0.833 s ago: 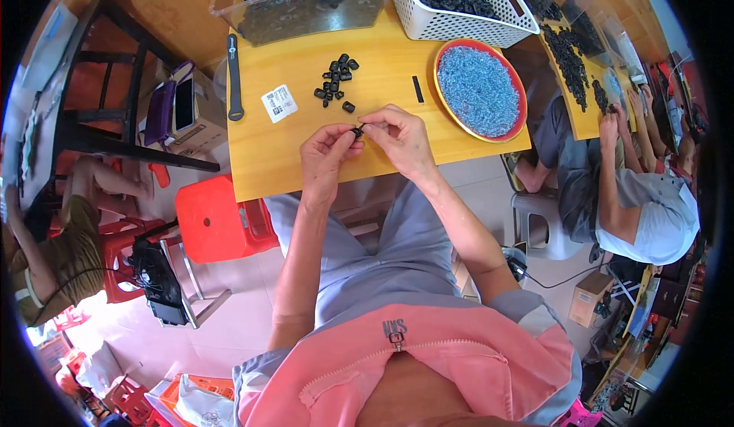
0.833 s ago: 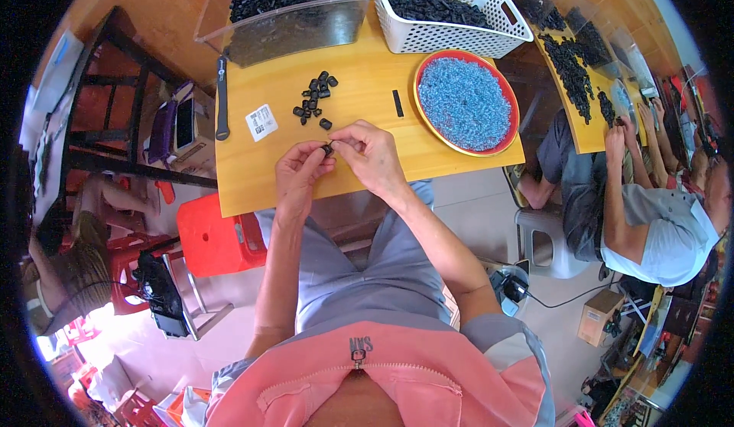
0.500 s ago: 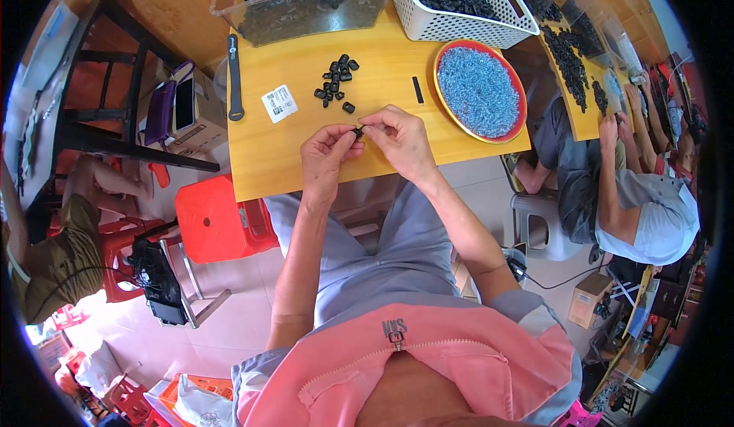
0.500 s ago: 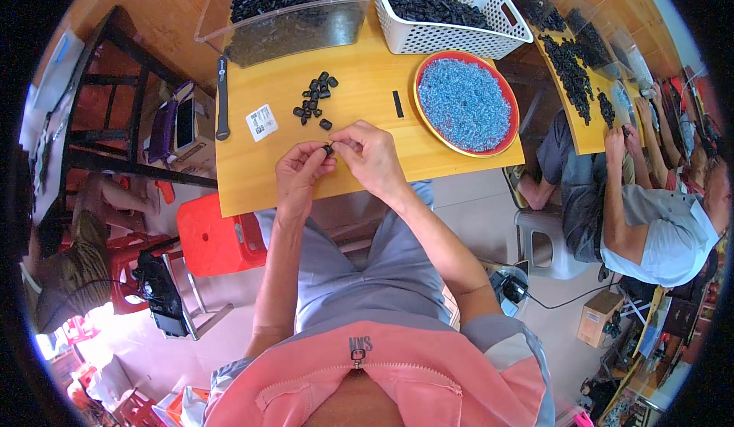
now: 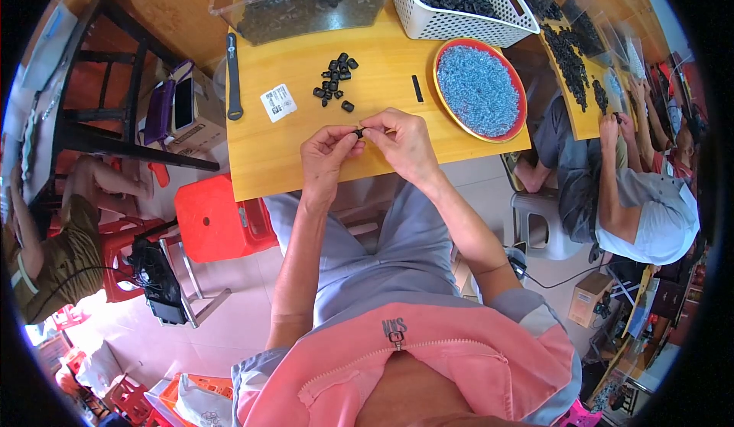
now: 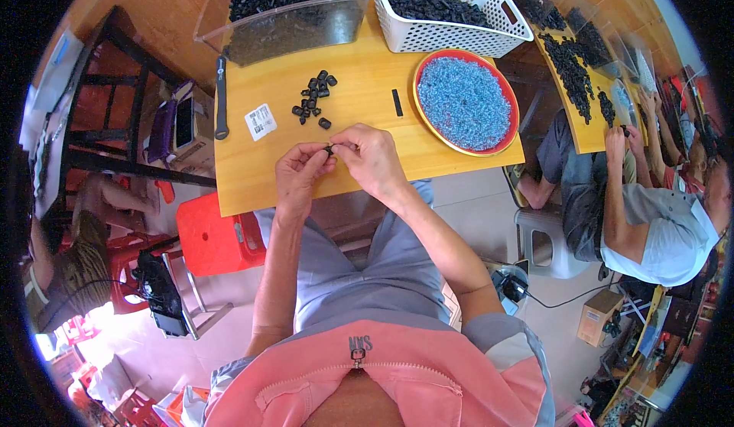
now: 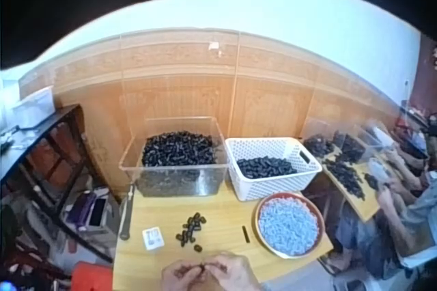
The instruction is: The person assembles small blue pins into black plastic parts by hand, taking the pins from a plastic bin and inserting them into the housings.
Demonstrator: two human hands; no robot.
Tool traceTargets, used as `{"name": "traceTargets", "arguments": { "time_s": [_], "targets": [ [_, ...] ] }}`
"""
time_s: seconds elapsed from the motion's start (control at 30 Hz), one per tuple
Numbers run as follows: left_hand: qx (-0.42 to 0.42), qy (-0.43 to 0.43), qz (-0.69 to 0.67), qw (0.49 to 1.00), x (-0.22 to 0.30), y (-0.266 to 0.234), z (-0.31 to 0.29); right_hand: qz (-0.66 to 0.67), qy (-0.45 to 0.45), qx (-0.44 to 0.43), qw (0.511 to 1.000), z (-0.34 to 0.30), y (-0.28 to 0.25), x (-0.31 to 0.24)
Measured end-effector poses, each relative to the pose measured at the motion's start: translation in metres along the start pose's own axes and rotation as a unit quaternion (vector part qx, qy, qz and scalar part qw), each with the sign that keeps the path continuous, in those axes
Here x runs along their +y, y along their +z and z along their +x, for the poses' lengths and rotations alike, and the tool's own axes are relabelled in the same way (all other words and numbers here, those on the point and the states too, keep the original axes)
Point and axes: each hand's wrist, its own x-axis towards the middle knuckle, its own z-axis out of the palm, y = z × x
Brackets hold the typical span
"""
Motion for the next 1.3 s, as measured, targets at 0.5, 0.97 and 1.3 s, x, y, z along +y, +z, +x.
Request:
{"name": "traceTargets", "arguments": {
  "time_s": [0.5, 0.97, 1.3],
  "targets": [
    [-0.001, -0.033, -0.005, 0.999, 0.004, 0.003, 0.0, 0.017, 0.041, -0.006, 0.999, 0.003, -0.002, 0.006],
    [0.058, 0.026, 0.058, 0.996, -0.01, 0.01, 0.002, -0.039, 0.014, 0.029, 0.999, 0.002, 0.011, 0.015],
    [0.14, 0.108, 0.098, 0.979, -0.017, 0.021, 0.003, -0.063, -0.065, 0.081, 0.993, -0.005, 0.024, 0.021]
  ]
}}
